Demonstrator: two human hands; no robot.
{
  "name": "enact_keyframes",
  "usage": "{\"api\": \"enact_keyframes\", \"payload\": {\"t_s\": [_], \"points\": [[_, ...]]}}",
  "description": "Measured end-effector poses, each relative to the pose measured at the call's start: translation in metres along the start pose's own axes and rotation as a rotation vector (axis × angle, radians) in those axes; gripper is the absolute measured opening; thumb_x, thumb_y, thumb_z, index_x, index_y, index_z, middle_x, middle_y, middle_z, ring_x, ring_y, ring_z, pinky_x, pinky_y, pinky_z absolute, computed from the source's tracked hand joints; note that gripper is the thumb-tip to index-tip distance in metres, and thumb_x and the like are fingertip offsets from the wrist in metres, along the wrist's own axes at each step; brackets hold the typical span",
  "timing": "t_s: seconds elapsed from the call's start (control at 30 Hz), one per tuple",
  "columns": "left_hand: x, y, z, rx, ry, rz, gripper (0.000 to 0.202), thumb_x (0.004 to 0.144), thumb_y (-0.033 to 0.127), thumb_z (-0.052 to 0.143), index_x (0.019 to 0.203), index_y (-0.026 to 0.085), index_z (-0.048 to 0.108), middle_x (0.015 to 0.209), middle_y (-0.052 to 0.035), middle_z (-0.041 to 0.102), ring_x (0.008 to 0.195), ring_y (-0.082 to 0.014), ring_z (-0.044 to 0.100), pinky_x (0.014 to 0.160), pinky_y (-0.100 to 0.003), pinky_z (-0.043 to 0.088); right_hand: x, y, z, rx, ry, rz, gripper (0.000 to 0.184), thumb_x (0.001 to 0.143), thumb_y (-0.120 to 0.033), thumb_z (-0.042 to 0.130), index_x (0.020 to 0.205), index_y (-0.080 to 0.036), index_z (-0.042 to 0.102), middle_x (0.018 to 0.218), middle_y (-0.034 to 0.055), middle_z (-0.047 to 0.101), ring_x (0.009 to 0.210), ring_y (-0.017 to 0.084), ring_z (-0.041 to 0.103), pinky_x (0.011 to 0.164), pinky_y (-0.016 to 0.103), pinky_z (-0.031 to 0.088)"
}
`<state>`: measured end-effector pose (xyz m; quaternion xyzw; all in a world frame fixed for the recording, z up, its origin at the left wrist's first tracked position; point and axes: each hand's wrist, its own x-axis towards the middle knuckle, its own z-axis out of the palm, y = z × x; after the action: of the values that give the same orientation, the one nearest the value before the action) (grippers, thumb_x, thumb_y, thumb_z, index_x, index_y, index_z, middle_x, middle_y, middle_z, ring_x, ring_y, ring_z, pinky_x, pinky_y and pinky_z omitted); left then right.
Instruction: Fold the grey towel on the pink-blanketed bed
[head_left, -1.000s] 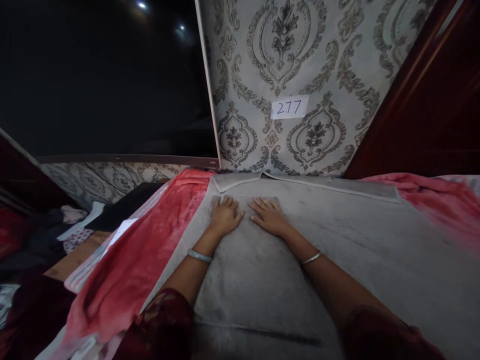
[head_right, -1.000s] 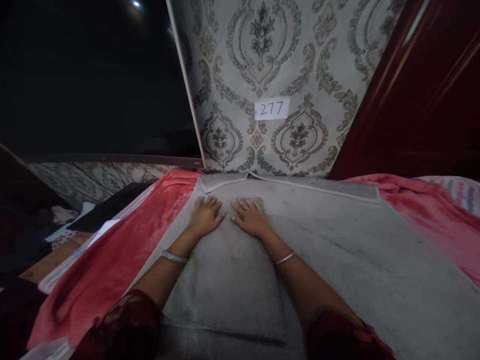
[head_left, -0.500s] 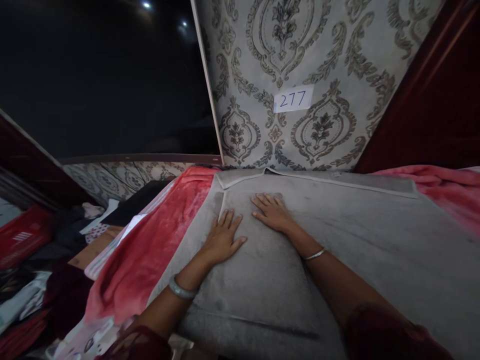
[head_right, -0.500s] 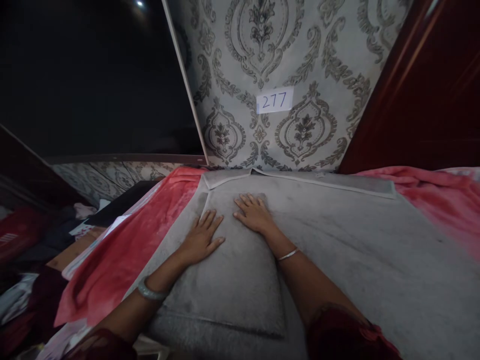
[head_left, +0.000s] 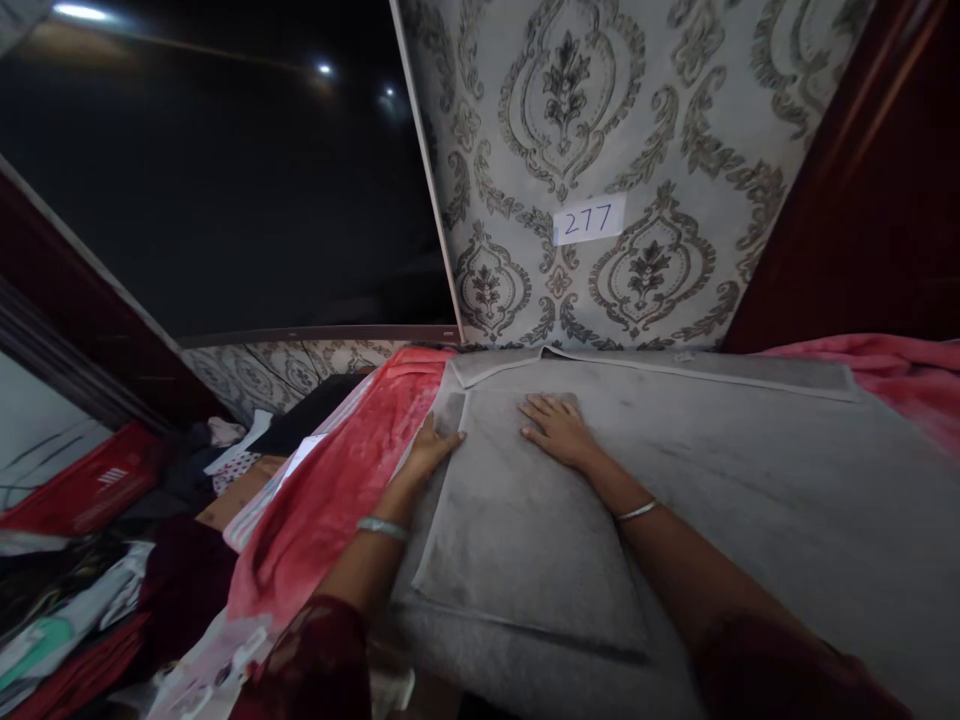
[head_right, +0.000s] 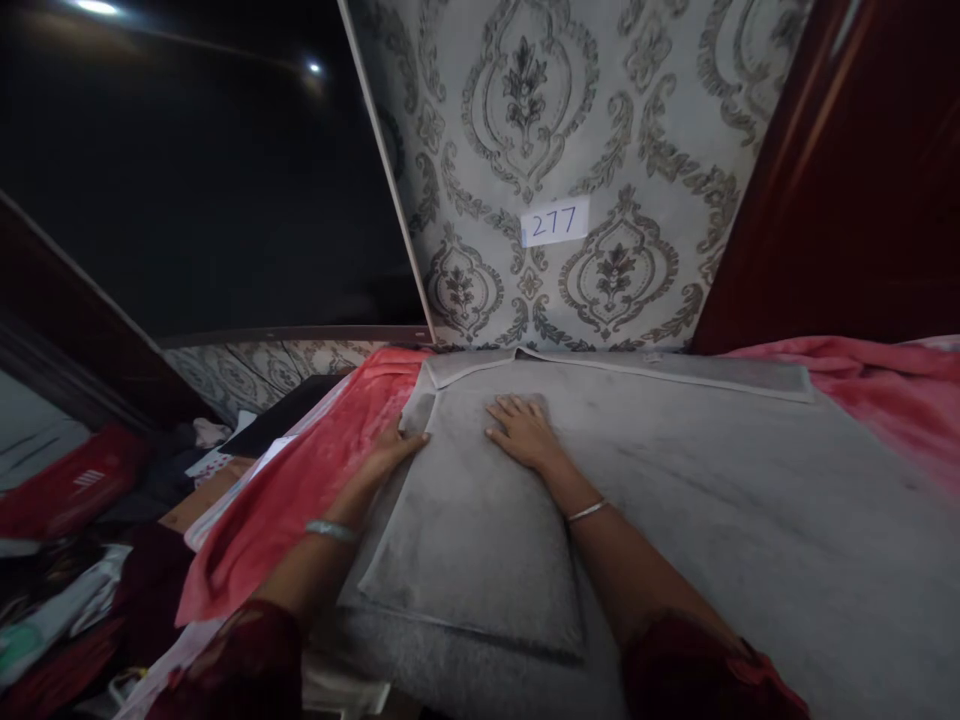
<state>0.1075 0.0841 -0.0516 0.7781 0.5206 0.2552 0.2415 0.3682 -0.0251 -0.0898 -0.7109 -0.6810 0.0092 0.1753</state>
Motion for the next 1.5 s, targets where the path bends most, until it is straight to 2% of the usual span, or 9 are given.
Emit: {"api": "enact_keyframes", "payload": {"t_s": [0.13,0.37,0.67,0.83,1.0,1.2,1.3,1.4,1.5], "points": [[0.013,0.018,-0.001,-0.237,-0.141,-0.252,0.055,0.075,0.038,0.078,0.121,0.011,0.064,0.102,-0.0124,0.075,0.094,-0.0267,0.072,0.073,-0.033,0.059,-0.001,-0.001,-0.002,0.014,0.036,0.002,0.057,0.102,-0.047,0.04,0.152,-0.022,0.046,0.161,0.009,0.034,0.151,0.029,0.025,0.12,0.055,0.022],[0.004,0.05,-0.013,-0.273,-0.116,-0.134,0.032,0.068,0.03,0.083,0.093,0.015,0.07,0.08,-0.0064,0.073,0.077,-0.0245,0.071,0.066,-0.031,0.055,0.007,-0.002,-0.02,0.069,0.105,0.086,0.066,0.095,-0.029,0.05,0.156,-0.008,0.036,0.16,0.0177,0.032,0.148,0.027,0.031,0.121,0.045,0.027],[-0.038,0.119,-0.034,0.025,0.034,0.393,0.033,0.077,0.024,0.069,0.109,0.018,0.069,0.097,-0.0062,0.075,0.09,-0.0238,0.069,0.081,-0.031,0.052,0.028,-0.018,-0.144,0.284,0.189,-0.222,0.108,0.067,-0.027,0.077,0.161,-0.016,0.024,0.163,0.0155,0.028,0.149,0.03,0.029,0.12,0.043,0.028],[-0.064,0.141,-0.045,0.019,0.019,0.514,0.036,0.078,0.024,0.068,0.113,0.016,0.066,0.101,-0.0079,0.074,0.096,-0.0255,0.068,0.083,-0.031,0.051,0.012,-0.035,-0.192,0.343,-0.009,-0.268,0.052,0.065,-0.023,0.07,0.115,-0.013,0.068,0.107,0.0055,0.073,0.102,0.024,0.066,0.09,0.031,0.05],[-0.096,0.122,-0.059,0.101,0.045,0.45,0.046,0.081,0.031,0.065,0.124,0.015,0.058,0.088,-0.0057,0.071,0.086,-0.0264,0.068,0.075,-0.032,0.05,-0.018,-0.055,-0.224,0.305,0.062,-0.253,0.023,0.068,-0.026,0.071,0.088,-0.015,0.069,0.082,-0.001,0.07,0.083,0.018,0.063,0.073,0.023,0.044],[-0.158,0.039,-0.052,-0.026,-0.01,0.286,0.062,0.075,0.042,0.066,0.131,0.018,0.051,0.069,0.0022,0.063,0.068,-0.0238,0.065,0.064,-0.031,0.049,-0.041,-0.079,-0.27,0.192,0.156,-0.249,0.021,0.069,-0.03,0.074,0.083,-0.014,0.07,0.073,-0.0019,0.064,0.079,0.017,0.059,0.07,0.024,0.04],[-0.171,0.008,-0.035,-0.216,0.001,0.214,0.053,0.07,0.047,0.067,0.116,0.02,0.059,0.084,-0.0012,0.071,0.081,-0.0241,0.068,0.071,-0.032,0.053,-0.044,-0.081,-0.284,0.165,0.207,-0.244,0.026,0.071,-0.034,0.076,0.086,-0.014,0.071,0.074,-0.0016,0.063,0.08,0.018,0.059,0.073,0.025,0.041],[-0.163,0.003,-0.025,-0.384,-0.004,0.16,0.038,0.07,0.048,0.064,0.096,0.02,0.065,0.084,-0.0009,0.071,0.08,-0.0218,0.067,0.069,-0.029,0.052,-0.046,-0.071,-0.293,0.158,0.254,-0.216,0.03,0.071,-0.037,0.078,0.089,-0.014,0.072,0.076,-0.0011,0.062,0.083,0.019,0.059,0.078,0.027,0.043],[-0.135,0.025,-0.036,-0.409,0.017,0.156,0.03,0.069,0.044,0.065,0.085,0.019,0.064,0.065,0.0025,0.063,0.061,-0.0174,0.06,0.056,-0.026,0.046,-0.049,-0.044,-0.3,0.149,0.333,-0.121,0.029,0.071,-0.035,0.077,0.088,-0.013,0.071,0.073,-0.0014,0.06,0.081,0.019,0.058,0.079,0.029,0.045]]}}
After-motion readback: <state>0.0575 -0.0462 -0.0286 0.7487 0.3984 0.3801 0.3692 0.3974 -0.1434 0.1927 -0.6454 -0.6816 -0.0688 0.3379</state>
